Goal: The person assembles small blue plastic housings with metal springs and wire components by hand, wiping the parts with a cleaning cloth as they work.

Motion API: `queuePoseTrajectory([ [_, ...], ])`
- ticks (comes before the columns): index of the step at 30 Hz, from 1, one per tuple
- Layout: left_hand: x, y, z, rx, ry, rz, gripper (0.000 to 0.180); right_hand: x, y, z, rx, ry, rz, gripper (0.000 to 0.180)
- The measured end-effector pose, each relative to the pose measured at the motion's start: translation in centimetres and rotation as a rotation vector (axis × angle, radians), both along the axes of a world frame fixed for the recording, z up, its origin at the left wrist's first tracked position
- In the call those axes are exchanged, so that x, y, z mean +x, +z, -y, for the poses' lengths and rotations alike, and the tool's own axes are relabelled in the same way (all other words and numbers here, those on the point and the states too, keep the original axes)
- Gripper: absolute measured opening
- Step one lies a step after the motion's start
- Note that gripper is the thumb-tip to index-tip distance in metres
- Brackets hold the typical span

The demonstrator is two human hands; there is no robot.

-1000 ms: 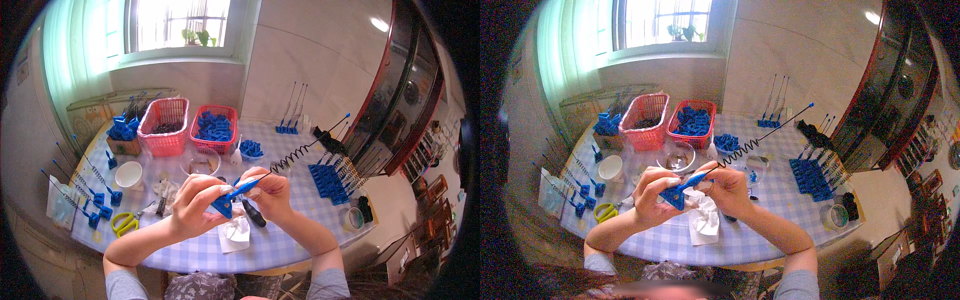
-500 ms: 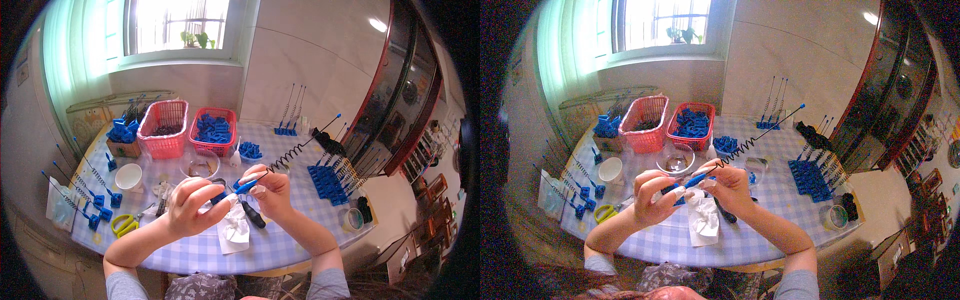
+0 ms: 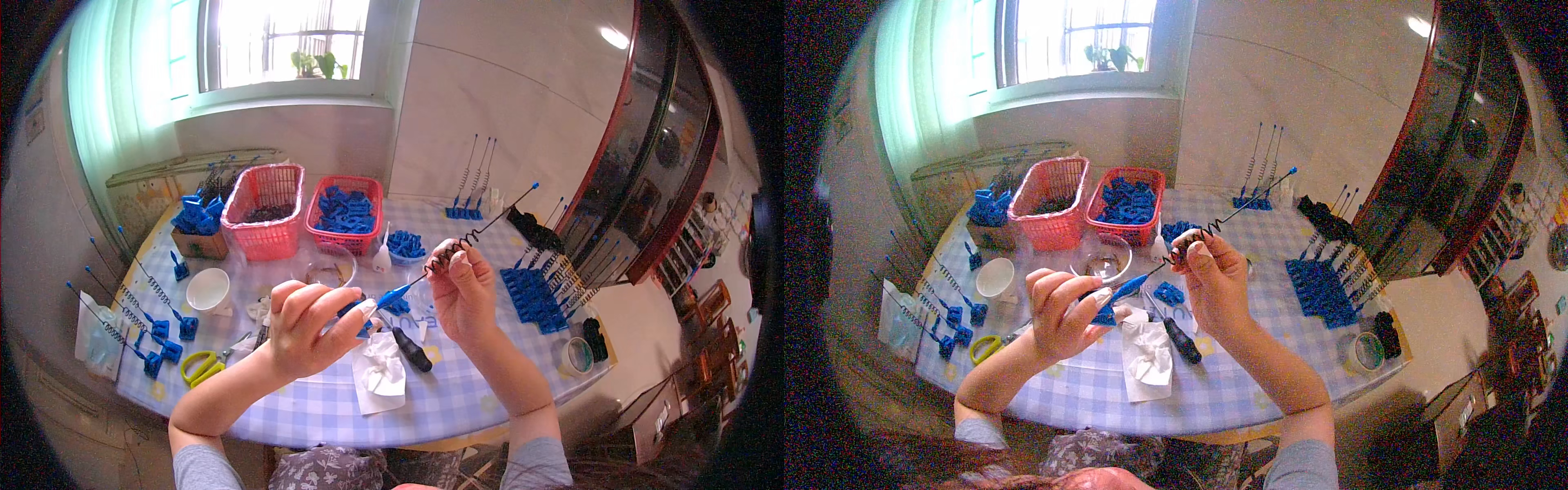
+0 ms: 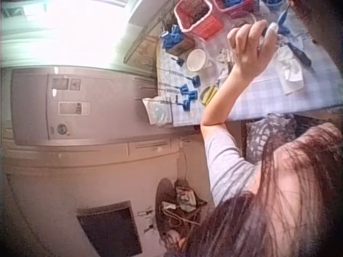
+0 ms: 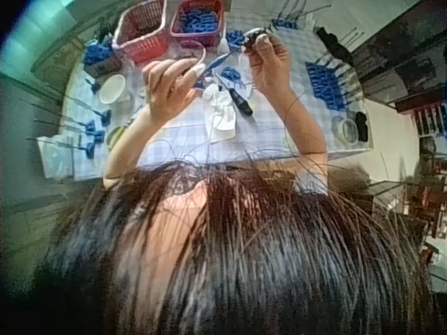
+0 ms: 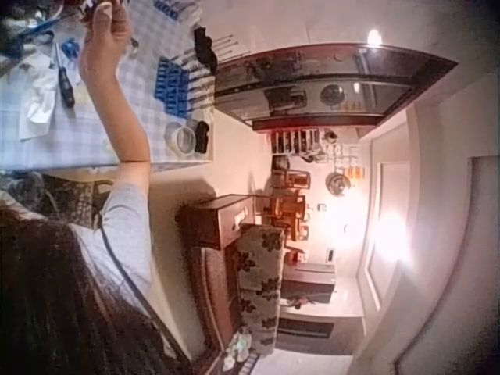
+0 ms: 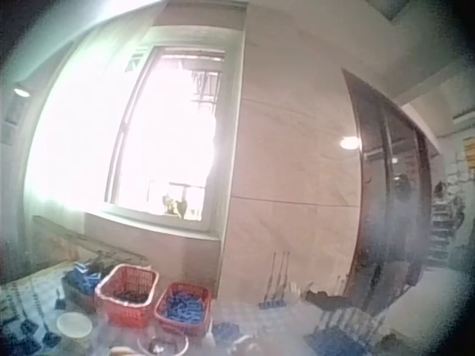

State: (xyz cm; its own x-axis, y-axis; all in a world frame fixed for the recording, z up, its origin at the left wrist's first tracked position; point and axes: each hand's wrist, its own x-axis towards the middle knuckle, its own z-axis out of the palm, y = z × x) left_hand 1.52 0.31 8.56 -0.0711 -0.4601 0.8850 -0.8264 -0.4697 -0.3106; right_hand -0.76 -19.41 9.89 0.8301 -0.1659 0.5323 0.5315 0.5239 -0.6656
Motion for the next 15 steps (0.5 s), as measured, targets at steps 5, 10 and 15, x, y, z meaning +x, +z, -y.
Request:
queuePoseTrajectory([
  [5, -0.56, 0.40, 0.25, -0.034, 0.040, -0.020, 0.033, -0.14, 0.09, 0.24, -0.044, -0.002, 0.033, 0.022],
  [10, -0.53, 0.52, 0.10, -0.049, 0.065, -0.013, 0.037, -0.16, 0.08, 0.09, -0.050, -0.017, 0.036, 0.022],
  [15, -0.45, 0.96, 0.21, -0.104, -0.016, -0.206, 0.047, -0.10, 0.11, 0.26, -0.064, -0.044, -0.019, 0.022],
])
